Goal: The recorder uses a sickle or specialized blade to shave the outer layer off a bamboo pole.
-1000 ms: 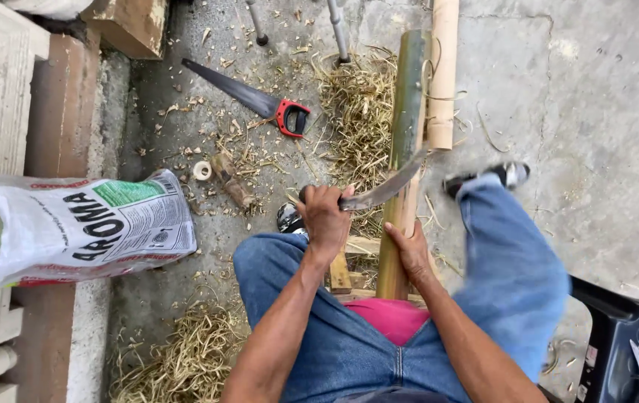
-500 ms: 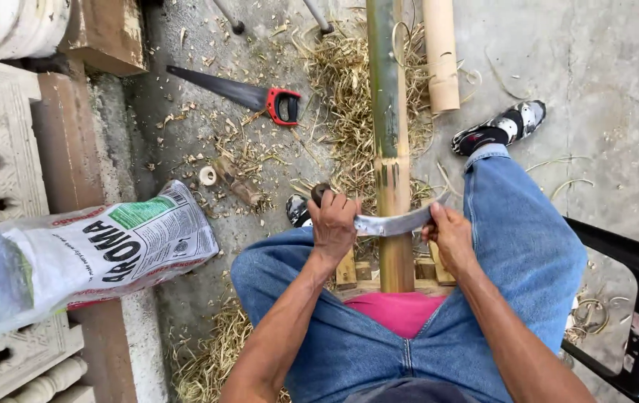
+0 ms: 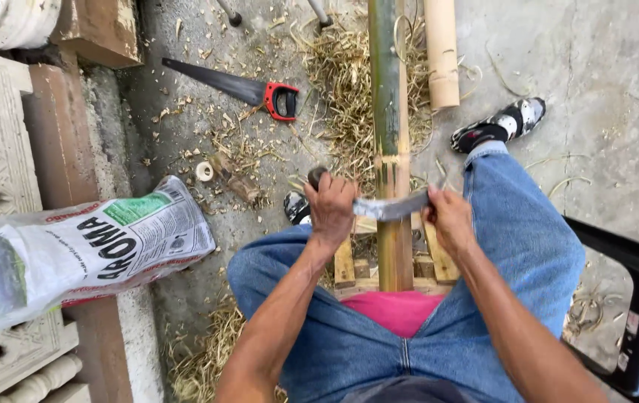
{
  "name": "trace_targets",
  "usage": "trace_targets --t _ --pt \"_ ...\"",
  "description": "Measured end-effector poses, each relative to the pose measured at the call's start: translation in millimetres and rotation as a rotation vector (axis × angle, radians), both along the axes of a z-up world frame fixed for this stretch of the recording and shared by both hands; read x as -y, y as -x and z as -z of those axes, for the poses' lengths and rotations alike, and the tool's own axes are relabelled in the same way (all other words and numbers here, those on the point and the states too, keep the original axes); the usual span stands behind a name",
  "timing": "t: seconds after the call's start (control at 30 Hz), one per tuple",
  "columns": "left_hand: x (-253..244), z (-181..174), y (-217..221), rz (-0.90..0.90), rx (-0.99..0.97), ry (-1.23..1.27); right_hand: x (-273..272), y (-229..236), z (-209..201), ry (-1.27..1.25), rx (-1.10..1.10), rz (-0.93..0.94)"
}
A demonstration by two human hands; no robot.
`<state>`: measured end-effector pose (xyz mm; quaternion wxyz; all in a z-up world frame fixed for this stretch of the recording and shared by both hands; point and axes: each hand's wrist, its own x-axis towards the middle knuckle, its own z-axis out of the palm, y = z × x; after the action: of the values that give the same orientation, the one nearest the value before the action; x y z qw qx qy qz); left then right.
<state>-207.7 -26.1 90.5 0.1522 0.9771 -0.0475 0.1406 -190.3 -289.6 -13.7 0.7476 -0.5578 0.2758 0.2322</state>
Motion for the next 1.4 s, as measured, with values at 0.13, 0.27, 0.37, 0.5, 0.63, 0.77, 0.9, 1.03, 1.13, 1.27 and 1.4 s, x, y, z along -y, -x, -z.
trace_targets --t 0.13,0.27,0.37,0.5,0.63,0.77,0.9,1.03,1.13,1.27,1.4 --pt "-2 8 -10 0.016 -0.079 0.063 -1 0 3 0.004 -0.071 0.039" --pt "-15 29 -88 0.007 0.07 0.012 -15 -96 32 -0.001 0.157 0.083" --pt "-11 7 -124 -0.038 0.07 -0.018 -28 -147 15 0.032 0.098 0.127" --pt "-7 28 -93 -0.053 0.032 0.003 -17 -117 11 -0.058 0.11 0.1" --pt "1 8 -8 0.023 -0.029 0.019 0 -2 -4 0.014 -0.003 0.087" --pt "3 -4 -4 0.057 -0.055 0.027 4 26 10 -0.026 -0.024 0.14" --pt "-15 36 -74 0.015 0.038 0.004 -28 -76 -21 0.056 0.02 0.118" --pt "-12 11 -96 -0.051 0.014 -0.105 -25 -104 4 -0.012 0.036 0.113" --pt "-10 24 -61 -0.01 0.033 -0.079 -16 -66 10 -0.066 0.027 0.094" --pt "0 6 -11 0.062 -0.037 -0.01 -1 22 4 -0.028 -0.079 0.126" --pt "-4 -3 -30 0.073 -0.021 -0.006 -9 -8 16 -0.094 0.01 0.195"
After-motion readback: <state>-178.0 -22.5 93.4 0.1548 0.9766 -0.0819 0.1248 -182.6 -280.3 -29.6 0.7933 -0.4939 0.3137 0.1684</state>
